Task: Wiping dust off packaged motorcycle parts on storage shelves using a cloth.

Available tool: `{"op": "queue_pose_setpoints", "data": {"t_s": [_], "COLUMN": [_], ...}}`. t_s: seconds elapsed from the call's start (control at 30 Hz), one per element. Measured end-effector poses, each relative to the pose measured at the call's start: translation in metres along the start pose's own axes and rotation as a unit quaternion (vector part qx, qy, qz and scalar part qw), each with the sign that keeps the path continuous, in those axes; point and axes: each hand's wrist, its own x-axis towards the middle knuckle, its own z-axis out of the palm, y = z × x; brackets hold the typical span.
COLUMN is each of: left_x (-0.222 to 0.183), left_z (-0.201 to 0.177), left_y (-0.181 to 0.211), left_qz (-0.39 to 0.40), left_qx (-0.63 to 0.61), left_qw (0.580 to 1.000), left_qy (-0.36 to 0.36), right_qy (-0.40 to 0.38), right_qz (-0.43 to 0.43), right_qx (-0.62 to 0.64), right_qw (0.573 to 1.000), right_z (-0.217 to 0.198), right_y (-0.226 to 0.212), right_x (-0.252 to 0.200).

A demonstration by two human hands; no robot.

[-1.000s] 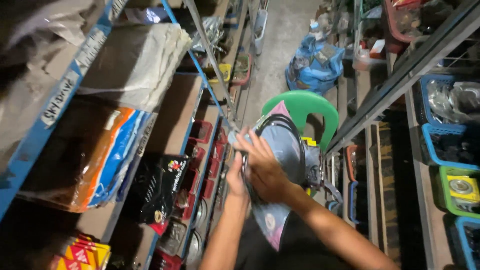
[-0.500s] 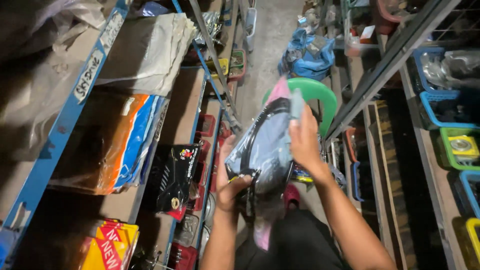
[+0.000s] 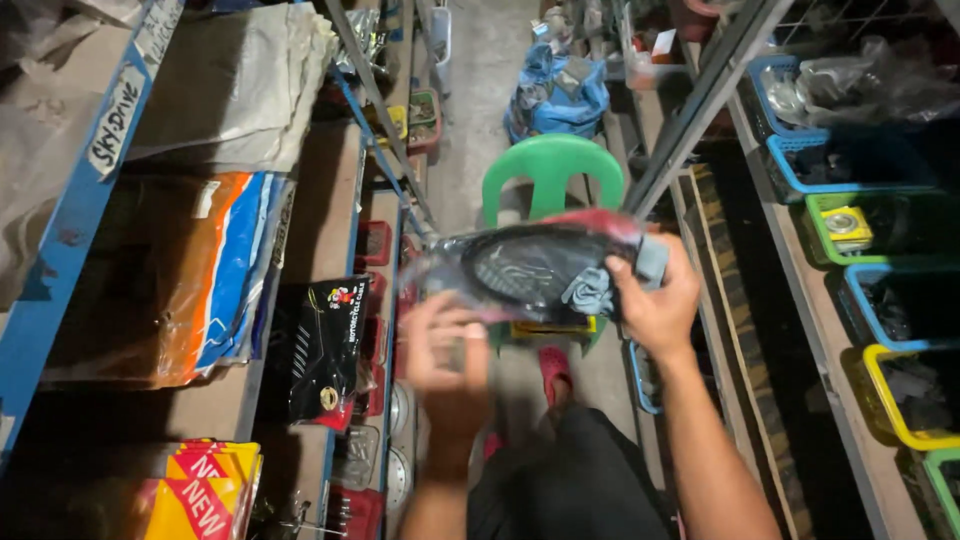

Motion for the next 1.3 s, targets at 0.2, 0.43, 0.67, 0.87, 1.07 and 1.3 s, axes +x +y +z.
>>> {"op": "queue_pose_setpoints", "data": {"t_s": [0.2, 0.43, 0.67, 0.87, 1.07, 1.3], "left_x": [0.014, 0.03, 0.054, 0.054, 0.018, 0.023], "left_z": [0.032, 0.067, 0.106, 0.154, 0.197, 0.209], "left_y": [-0.031, -0.074, -0.062, -0.052, -0.101, -0.084], "left_qz": [-0.505, -0.484, -0.41, -0.429, -0.378, -0.212], "left_qx": [-0.447, -0.394, -0.359, -0.366, -0.335, -0.355], "left_qw": [0.695, 0.767, 0.822, 0.816, 0.835, 0.835], "left_qy": [-0.25, -0.15, -0.166, -0.129, -0.217, -0.362], "right_qy": [0.022, -0.244, -0.396, -0.066, 0.016, -0.311], "right_qz": [-0.249, -0.291, -0.084, 0.127, -0.464, -0.26], "right_qx": [-0.038, -0.057, 0.125, -0.049, -0.223, 0.033], "right_qw": [0.968, 0.923, 0.906, 0.988, 0.857, 0.914], "right_z": [0.011, 0.005, -0.005, 0.028, 0.076, 0.065], "right_y": [0.027, 0.009, 0.058, 0.083, 0.087, 0.095], "right_x": [-0.026, 0.013, 0.067, 0.146, 0.173, 0.162]}}
